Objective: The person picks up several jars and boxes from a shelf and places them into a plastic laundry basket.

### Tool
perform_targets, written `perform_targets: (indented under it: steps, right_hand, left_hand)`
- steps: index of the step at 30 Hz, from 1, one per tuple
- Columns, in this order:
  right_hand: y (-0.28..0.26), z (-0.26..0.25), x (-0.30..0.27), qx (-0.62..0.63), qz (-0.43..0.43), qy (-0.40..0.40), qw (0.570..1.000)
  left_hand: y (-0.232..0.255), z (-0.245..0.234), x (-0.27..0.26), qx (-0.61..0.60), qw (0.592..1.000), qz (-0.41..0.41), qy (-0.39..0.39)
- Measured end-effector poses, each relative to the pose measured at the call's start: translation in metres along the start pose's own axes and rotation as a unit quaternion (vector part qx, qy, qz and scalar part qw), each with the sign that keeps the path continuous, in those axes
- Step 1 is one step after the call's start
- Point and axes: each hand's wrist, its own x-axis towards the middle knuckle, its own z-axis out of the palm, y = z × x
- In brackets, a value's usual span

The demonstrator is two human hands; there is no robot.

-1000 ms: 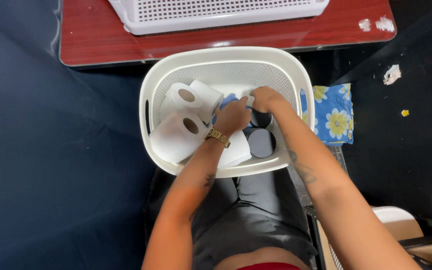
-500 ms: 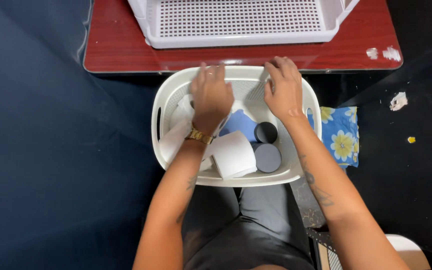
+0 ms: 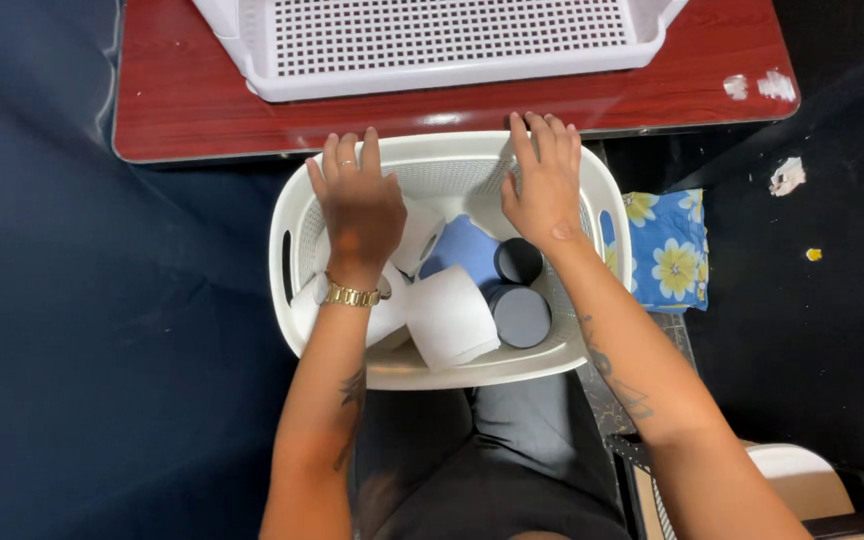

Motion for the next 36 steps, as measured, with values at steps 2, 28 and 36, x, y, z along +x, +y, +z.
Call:
perform_targets:
  steps: [2,28,36]
  right_hand:
    - [0.000,0.000,0.000,0.002,0.000,0.000,1.000]
    - [0.006,-0.002,0.001,-0.005,-0.060,0.032,0.998]
    - [0.006,-0.003,0.001,0.004,-0.050,0.017,0.999]
  left_hand:
    - [0.000,-0.002,0.000,-0.008,1.000,-0.003,-0.005]
    - [-0.012,0.013,-0.001,-0.018,0.999,0.025,0.030]
    - [-0.010,0.007,0.001,-0.035,0.999,0.015,0.002]
